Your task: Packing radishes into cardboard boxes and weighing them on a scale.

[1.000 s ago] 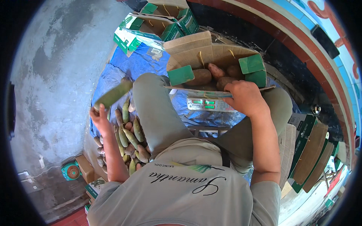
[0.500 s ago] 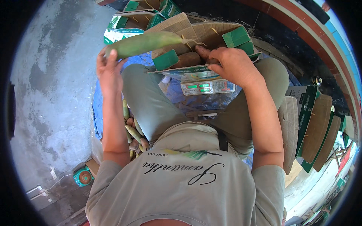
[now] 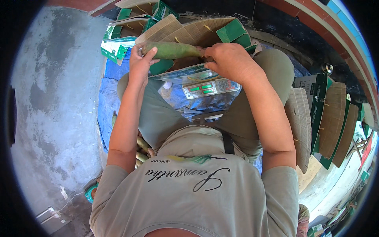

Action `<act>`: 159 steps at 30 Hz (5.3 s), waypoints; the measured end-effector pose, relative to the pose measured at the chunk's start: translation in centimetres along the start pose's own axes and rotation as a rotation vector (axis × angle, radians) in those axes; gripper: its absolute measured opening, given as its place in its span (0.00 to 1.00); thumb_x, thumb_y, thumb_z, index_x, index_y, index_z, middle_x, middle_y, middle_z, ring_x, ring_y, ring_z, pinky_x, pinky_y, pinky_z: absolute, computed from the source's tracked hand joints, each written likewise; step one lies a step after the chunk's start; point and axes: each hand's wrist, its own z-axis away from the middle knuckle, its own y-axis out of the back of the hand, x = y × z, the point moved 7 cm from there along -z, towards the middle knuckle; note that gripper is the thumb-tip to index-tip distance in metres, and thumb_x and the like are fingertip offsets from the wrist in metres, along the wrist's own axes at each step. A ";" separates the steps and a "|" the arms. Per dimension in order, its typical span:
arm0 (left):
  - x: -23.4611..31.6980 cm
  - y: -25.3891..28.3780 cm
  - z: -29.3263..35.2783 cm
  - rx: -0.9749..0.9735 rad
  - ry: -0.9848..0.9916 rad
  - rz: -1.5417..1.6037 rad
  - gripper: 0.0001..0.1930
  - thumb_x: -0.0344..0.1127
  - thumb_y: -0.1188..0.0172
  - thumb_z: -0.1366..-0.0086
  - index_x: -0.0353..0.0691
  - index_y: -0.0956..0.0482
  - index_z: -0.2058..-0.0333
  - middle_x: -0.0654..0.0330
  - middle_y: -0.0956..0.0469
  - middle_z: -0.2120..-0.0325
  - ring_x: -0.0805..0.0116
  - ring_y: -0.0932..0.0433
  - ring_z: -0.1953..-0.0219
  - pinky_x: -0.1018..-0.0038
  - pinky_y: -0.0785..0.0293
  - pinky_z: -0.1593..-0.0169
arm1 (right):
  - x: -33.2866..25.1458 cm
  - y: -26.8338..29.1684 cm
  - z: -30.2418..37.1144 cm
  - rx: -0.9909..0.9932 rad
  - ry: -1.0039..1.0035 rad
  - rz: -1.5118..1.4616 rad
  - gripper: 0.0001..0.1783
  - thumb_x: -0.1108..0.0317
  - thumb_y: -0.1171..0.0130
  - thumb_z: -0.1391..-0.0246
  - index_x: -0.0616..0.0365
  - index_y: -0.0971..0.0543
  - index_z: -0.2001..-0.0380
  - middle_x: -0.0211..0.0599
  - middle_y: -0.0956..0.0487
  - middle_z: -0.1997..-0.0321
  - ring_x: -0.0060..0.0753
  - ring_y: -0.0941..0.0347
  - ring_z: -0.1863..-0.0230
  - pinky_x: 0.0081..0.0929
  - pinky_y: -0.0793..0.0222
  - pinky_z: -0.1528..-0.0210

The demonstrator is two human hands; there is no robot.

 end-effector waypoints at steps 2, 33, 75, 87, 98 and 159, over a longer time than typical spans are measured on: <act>0.2 -0.3 -0.2 0.004 -0.035 0.017 0.26 0.31 0.38 0.45 0.30 0.40 0.52 0.48 0.33 0.56 0.61 0.27 0.56 0.68 0.22 0.61 | 0.3 0.1 0.2 0.001 -0.014 -0.008 0.12 0.66 0.39 0.56 0.59 0.23 0.67 0.41 0.22 0.68 0.44 0.26 0.64 0.35 0.31 0.60; -23.3 34.8 15.9 1.115 0.348 -0.088 0.29 0.39 0.35 0.49 0.30 0.36 0.54 0.45 0.30 0.58 0.54 0.25 0.64 0.67 0.19 0.69 | 8.9 12.4 18.6 0.662 -0.559 0.391 0.14 0.73 0.41 0.54 0.58 0.24 0.60 0.43 0.25 0.57 0.46 0.28 0.56 0.32 0.32 0.56; -36.8 26.2 14.8 0.128 0.467 -0.895 0.18 0.41 0.46 0.43 0.33 0.25 0.60 0.45 0.22 0.72 0.52 0.23 0.67 0.63 0.28 0.62 | 15.7 4.8 34.3 0.340 -1.363 0.672 0.16 0.61 0.50 0.46 0.60 0.28 0.58 0.54 0.23 0.64 0.54 0.27 0.60 0.44 0.31 0.60; -17.7 22.7 8.7 0.344 0.143 -0.526 0.15 0.34 0.47 0.41 0.31 0.26 0.57 0.50 0.23 0.61 0.60 0.24 0.59 0.70 0.32 0.53 | 21.8 3.3 31.4 0.325 -1.208 0.388 0.23 0.56 0.44 0.53 0.61 0.27 0.58 0.56 0.24 0.63 0.56 0.28 0.59 0.43 0.33 0.56; -2.6 17.2 5.3 0.514 -0.323 -0.262 0.09 0.25 0.46 0.43 0.37 0.25 0.62 0.56 0.25 0.58 0.67 0.27 0.57 0.75 0.32 0.56 | 17.8 4.1 36.7 0.438 -1.135 0.506 0.21 0.60 0.49 0.48 0.68 0.26 0.60 0.58 0.24 0.62 0.57 0.28 0.59 0.43 0.33 0.57; -19.4 26.9 -0.3 0.502 0.182 0.695 0.46 0.75 0.61 0.47 0.48 0.53 0.37 0.58 0.49 0.38 0.54 0.50 0.37 0.49 0.49 0.42 | -25.2 -20.7 -34.2 -0.091 0.397 -0.224 0.12 0.64 0.52 0.47 0.54 0.23 0.62 0.46 0.22 0.64 0.49 0.27 0.60 0.42 0.32 0.57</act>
